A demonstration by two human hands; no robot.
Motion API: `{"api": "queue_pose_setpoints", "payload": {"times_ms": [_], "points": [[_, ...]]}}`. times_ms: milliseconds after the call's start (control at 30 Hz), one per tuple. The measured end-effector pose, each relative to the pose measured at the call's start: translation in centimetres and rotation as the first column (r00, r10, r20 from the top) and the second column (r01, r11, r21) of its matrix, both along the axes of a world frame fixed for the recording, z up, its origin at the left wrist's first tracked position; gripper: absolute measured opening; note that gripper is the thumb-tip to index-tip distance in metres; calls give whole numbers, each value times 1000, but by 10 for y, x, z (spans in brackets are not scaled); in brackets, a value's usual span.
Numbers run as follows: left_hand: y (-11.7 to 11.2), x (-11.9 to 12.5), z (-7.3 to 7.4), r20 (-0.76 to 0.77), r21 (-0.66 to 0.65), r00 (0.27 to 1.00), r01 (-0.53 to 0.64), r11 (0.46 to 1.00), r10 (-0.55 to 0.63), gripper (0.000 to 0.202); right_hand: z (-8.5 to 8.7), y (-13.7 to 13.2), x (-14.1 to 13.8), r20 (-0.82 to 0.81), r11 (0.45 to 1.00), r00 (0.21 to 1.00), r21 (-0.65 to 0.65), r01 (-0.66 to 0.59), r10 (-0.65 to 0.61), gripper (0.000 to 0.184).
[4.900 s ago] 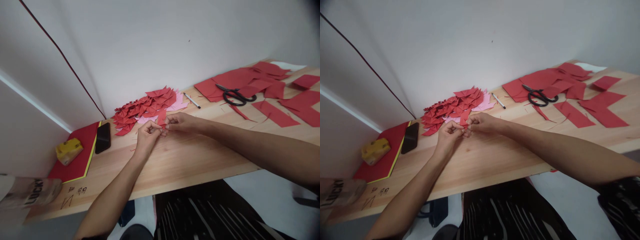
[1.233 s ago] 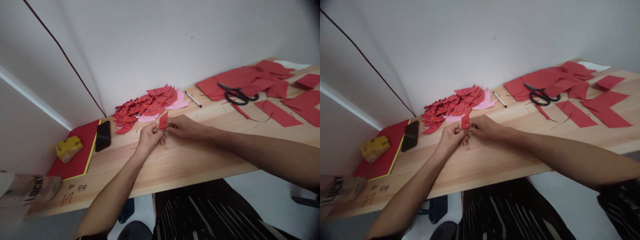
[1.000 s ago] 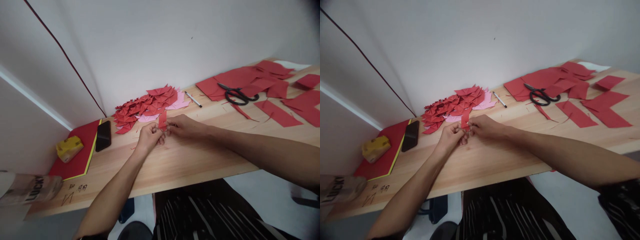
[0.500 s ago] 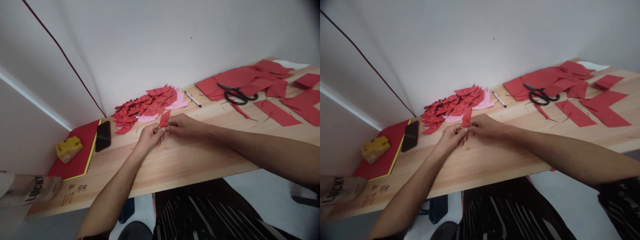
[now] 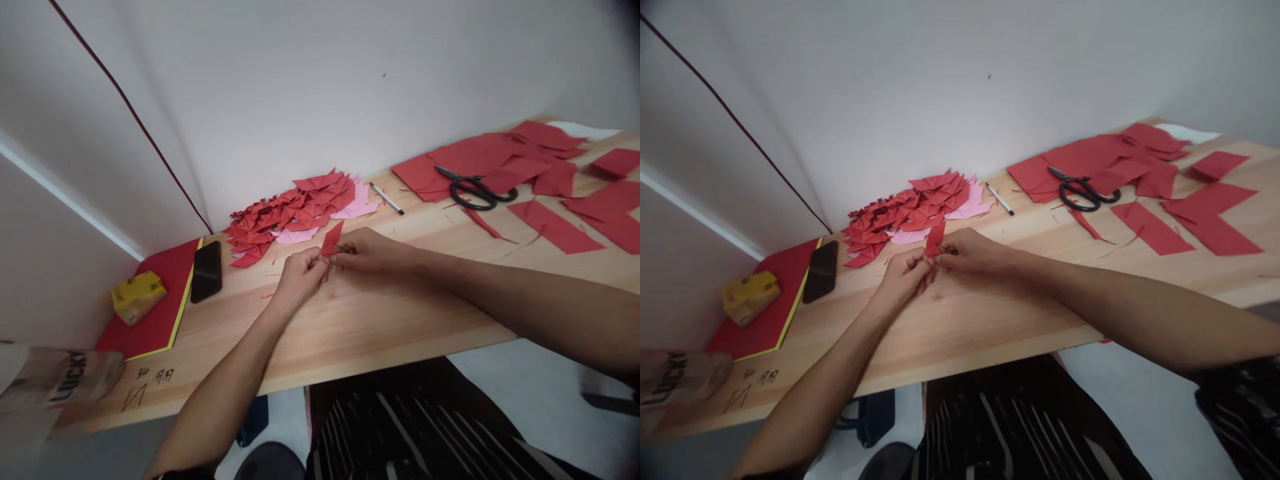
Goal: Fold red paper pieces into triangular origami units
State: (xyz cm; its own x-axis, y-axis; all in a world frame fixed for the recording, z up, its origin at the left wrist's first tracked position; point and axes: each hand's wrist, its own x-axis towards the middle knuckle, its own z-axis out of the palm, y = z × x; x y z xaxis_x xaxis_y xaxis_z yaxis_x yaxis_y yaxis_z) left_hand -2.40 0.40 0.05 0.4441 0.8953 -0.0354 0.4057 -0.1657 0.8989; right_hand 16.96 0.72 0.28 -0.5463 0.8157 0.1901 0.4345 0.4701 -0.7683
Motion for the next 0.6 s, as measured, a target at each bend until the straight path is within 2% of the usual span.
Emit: {"api": "queue_pose_setpoints", "payload": {"times_ms": [233,367,500,600], "points": [[3,-1,0,53,-33,999,-1,999,3,21,0,2,-1,-18,999,1000,-49,-3,2,18],[2,-1,0,65,-8,998,-9,1000,10,23,-3,3,0,-51,998,999,-66,-2,-2,15],[1,0,-1,11,21,1000,-13,1000,13,23,-3,3,0,-43,1000,999,-31,6,-7,17],[0,1,-1,32,-10,999,-33,999,34,20,-2,2,0,-33,1000,999,-15,6,-7,16]]}}
